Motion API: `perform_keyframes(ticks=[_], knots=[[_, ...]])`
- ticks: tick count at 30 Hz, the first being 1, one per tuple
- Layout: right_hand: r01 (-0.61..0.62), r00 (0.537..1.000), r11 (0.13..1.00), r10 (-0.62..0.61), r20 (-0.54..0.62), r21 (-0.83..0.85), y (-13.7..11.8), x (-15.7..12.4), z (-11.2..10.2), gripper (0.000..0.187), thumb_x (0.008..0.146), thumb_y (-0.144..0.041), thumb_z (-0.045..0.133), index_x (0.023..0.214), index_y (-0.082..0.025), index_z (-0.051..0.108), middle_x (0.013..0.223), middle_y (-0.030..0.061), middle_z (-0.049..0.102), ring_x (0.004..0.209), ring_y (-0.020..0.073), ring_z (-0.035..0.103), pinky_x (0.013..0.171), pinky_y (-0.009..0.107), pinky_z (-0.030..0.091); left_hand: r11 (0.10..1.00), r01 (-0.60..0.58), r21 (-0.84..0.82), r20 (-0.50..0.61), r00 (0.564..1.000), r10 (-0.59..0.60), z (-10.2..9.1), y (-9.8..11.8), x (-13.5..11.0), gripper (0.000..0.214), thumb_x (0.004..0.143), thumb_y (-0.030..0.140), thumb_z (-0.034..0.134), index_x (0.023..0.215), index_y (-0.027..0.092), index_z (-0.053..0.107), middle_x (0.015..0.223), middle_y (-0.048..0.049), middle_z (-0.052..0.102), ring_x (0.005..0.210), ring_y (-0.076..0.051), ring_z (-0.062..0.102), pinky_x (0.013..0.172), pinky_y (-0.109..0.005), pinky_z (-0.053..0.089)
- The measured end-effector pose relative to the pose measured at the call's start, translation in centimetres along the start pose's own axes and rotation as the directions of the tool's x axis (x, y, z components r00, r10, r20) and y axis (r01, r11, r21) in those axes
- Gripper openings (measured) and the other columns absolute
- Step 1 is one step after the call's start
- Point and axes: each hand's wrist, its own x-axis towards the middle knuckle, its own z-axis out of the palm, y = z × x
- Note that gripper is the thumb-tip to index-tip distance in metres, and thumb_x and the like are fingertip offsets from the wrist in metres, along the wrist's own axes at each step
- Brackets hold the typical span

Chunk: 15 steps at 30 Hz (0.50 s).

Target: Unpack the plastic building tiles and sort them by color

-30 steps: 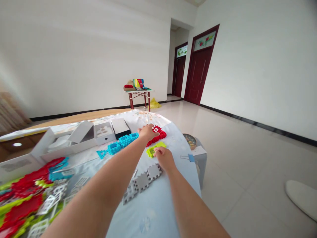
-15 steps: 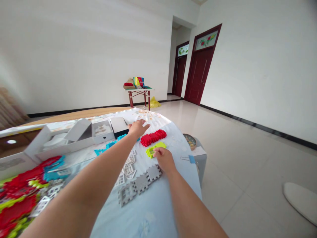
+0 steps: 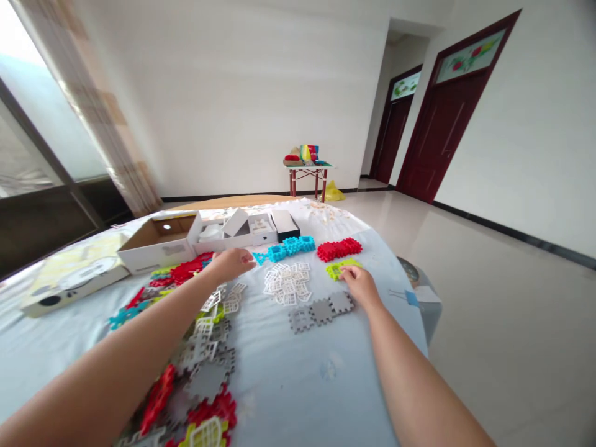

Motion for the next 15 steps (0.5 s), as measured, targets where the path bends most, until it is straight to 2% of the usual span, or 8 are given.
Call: perform_keyframes(ticks=[4, 8, 15], knots=[[0.032, 0.999, 0.999, -0.032, 0.003, -0.032, 0.5, 0.0, -0.1, 0.032, 0.075, -0.032, 0.045, 0.094, -0.015, 0.064, 0.078, 0.006, 0.07, 0.077, 0.0189, 0.063, 0.076, 0.03, 0.045, 0.996, -0.007, 0.089, 0.081, 0.997, 0.0, 0.5, -1.5, -1.8, 0.044, 0.061, 0.057, 0.055, 0.088, 0.024, 0.067, 0.091, -0.0041, 0.069, 0.09, -0.024, 0.059, 0.087, -0.039, 0.034], [0.043, 0.999, 0.999, -0.043, 0.011, -0.033, 0.6, 0.0, -0.1, 0.032, 0.074, -0.033, 0.045, 0.093, -0.016, 0.064, 0.077, 0.0055, 0.07, 0.075, 0.0192, 0.063, 0.072, 0.03, 0.046, 0.986, -0.022, 0.163, 0.132, 0.991, 0.0, 1.4, -1.9, -1.9, 0.043, 0.056, 0.056, 0.06, 0.085, 0.025, 0.069, 0.089, -0.008, 0.069, 0.094, -0.03, 0.057, 0.09, -0.046, 0.029], [0.028, 0.999, 1.0, -0.027, 0.016, -0.013, 0.8, 0.2, 0.1, 0.031, 0.074, -0.032, 0.046, 0.092, -0.016, 0.065, 0.076, 0.0053, 0.07, 0.074, 0.0184, 0.064, 0.072, 0.03, 0.046, 0.977, 0.001, 0.215, 0.091, 0.996, -0.021, 2.5, -1.3, -2.3, 0.022, 0.057, 0.037, 0.061, 0.071, 0.022, 0.07, 0.082, -0.0124, 0.069, 0.094, -0.033, 0.056, 0.09, -0.052, 0.028]])
